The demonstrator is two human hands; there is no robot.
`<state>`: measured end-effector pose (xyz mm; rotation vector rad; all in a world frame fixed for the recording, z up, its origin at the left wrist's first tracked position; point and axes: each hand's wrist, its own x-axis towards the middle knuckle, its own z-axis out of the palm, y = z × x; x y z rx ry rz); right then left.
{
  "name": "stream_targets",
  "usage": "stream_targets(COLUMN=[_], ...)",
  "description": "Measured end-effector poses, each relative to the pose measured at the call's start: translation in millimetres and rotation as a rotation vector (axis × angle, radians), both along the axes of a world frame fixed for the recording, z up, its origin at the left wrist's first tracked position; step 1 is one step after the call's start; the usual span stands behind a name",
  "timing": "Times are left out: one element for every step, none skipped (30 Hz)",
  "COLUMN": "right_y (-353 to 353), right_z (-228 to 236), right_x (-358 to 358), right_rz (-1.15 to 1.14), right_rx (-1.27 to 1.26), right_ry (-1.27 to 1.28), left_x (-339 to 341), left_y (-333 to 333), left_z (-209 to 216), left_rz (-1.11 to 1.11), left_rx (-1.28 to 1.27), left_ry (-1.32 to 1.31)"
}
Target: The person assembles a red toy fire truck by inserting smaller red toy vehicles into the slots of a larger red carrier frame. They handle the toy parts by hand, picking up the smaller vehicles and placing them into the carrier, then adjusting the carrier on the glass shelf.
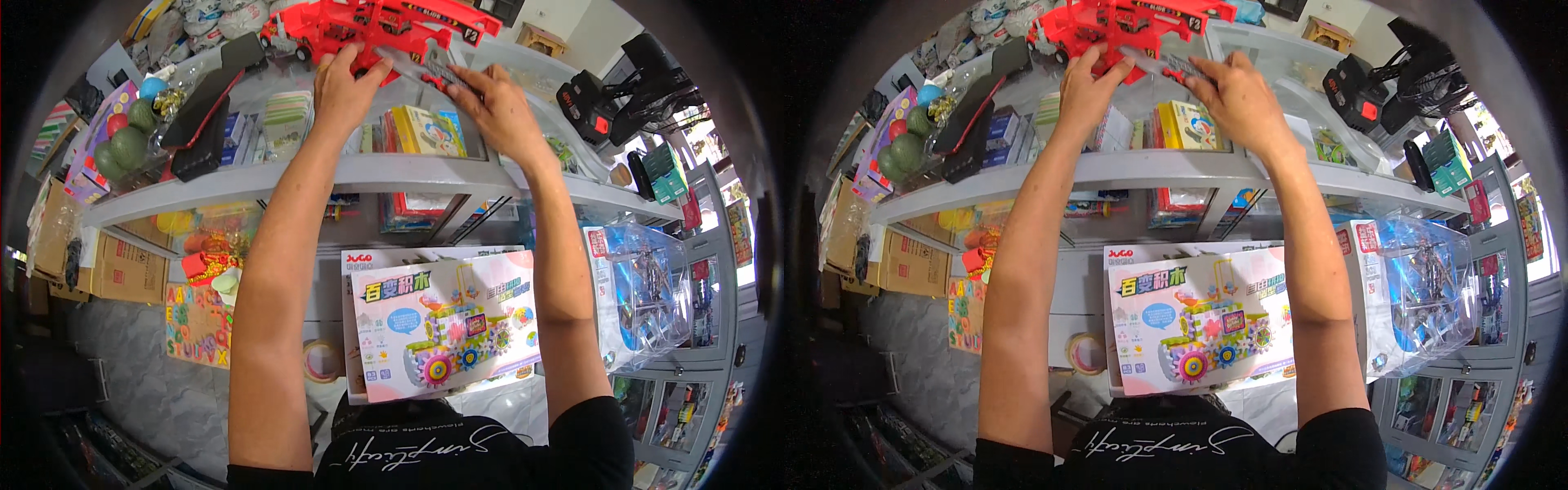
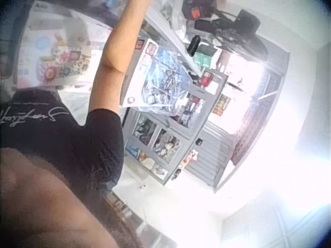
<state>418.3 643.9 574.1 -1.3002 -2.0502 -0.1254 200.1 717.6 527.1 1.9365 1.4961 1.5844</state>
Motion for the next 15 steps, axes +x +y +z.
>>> stream_targets(right_y=[5.5,11.4,16.8,23.1,26.5,28.9,31.3,33.1,32.6,30.8,28.2,25.3,22.8,21.2,23.0], right_z=[0.6,1.8,2.4,1.3,-0.6,-2.2,-0.8,3.3,4.4,5.7,6.6,6.9,7.8,8.2,9.4], right_x=[-1.0,-3.3,-5.7,-9.2,-13.3,-18.0,-23.6,-27.6,-31.4,-34.6,-37.8,-40.8,-43.2,-45.1,-44.7], right_rz=[0.006,0.016,0.026,0.015,0.012,0.008,0.008,-0.046,0.009,0.060,0.112,0.163,0.214,0.265,0.314], right_rx=[0.006,0.013,0.021,0.024,0.001,-0.022,-0.041,-0.076,-0.095,-0.112,-0.130,-0.148,-0.165,-0.182,-0.238], right_ry=[0.003,0.007,0.010,0.030,0.093,0.155,0.217,0.198,0.257,0.315,0.374,0.433,0.491,0.550,0.599], left_x=[1.6,1.6,1.5,1.8,2.3,2.6,1.6,0.7,0.2,1.3,1.9,3.1,3.4,4.2,4.5], left_y=[2.7,5.0,5.6,3.3,2.2,1.7,1.3,1.7,-0.5,-1.5,-2.6,-4.0,-5.6,-6.3,-7.2], left_z=[-1.4,-1.8,-3.6,-2.6,-2.0,-2.3,-1.3,0.7,0.1,0.6,1.1,1.3,1.8,3.3,4.5], left_rz=[-0.010,-0.016,-0.021,-0.008,-0.002,0.004,0.014,0.021,0.021,0.018,0.015,0.014,0.011,0.012,0.014], left_rx=[0.009,0.020,0.030,0.023,0.021,0.020,0.022,0.031,0.030,0.032,0.035,0.034,0.038,0.039,0.040], left_ry=[-0.003,-0.006,-0.009,-0.001,0.002,0.005,0.009,0.013,0.011,0.007,0.003,-0.002,-0.007,-0.013,-0.017])
